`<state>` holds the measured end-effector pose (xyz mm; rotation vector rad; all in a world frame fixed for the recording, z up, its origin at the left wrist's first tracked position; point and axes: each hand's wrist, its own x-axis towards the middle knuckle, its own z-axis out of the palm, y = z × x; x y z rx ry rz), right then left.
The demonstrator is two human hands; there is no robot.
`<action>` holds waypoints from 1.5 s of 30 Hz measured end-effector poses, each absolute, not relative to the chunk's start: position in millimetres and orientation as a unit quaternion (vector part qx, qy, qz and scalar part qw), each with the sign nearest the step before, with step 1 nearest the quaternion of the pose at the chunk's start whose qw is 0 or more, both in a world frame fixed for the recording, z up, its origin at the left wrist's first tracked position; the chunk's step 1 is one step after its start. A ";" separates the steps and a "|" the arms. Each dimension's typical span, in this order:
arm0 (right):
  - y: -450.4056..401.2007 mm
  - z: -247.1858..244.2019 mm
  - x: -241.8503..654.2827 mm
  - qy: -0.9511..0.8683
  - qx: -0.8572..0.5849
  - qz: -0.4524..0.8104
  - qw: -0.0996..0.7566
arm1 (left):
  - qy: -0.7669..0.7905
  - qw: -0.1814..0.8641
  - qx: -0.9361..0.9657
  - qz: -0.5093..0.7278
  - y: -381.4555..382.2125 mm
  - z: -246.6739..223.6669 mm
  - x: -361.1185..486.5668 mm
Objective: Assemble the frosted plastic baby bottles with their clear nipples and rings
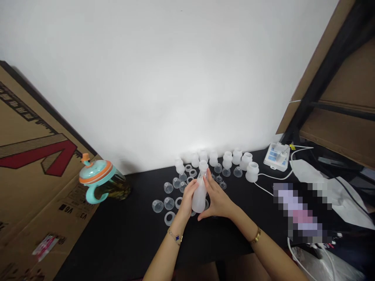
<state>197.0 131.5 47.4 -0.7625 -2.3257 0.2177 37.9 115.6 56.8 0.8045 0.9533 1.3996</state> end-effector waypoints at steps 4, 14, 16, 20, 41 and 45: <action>132.7 47.2 199.1 -0.900 -0.280 0.063 0.328 | 0.417 0.593 0.327 0.606 117.5 48.9 37.4; 131.8 49.5 200.6 -0.901 -0.268 0.040 0.339 | 0.444 0.564 0.314 0.622 118.6 37.1 36.2; 131.2 50.4 200.8 -0.900 -0.267 0.044 0.343 | 0.447 0.562 0.312 0.622 120.0 34.3 35.7; 130.0 51.9 201.4 -0.898 -0.272 0.058 0.340 | 0.459 0.554 0.298 0.627 122.3 29.4 35.1; 125.6 57.1 202.4 -0.886 -0.302 0.126 0.329 | 0.417 0.605 0.320 0.599 113.5 52.0 43.9; 125.4 56.8 202.5 -0.888 -0.295 0.128 0.327 | 0.410 0.615 0.308 0.599 112.8 55.3 44.0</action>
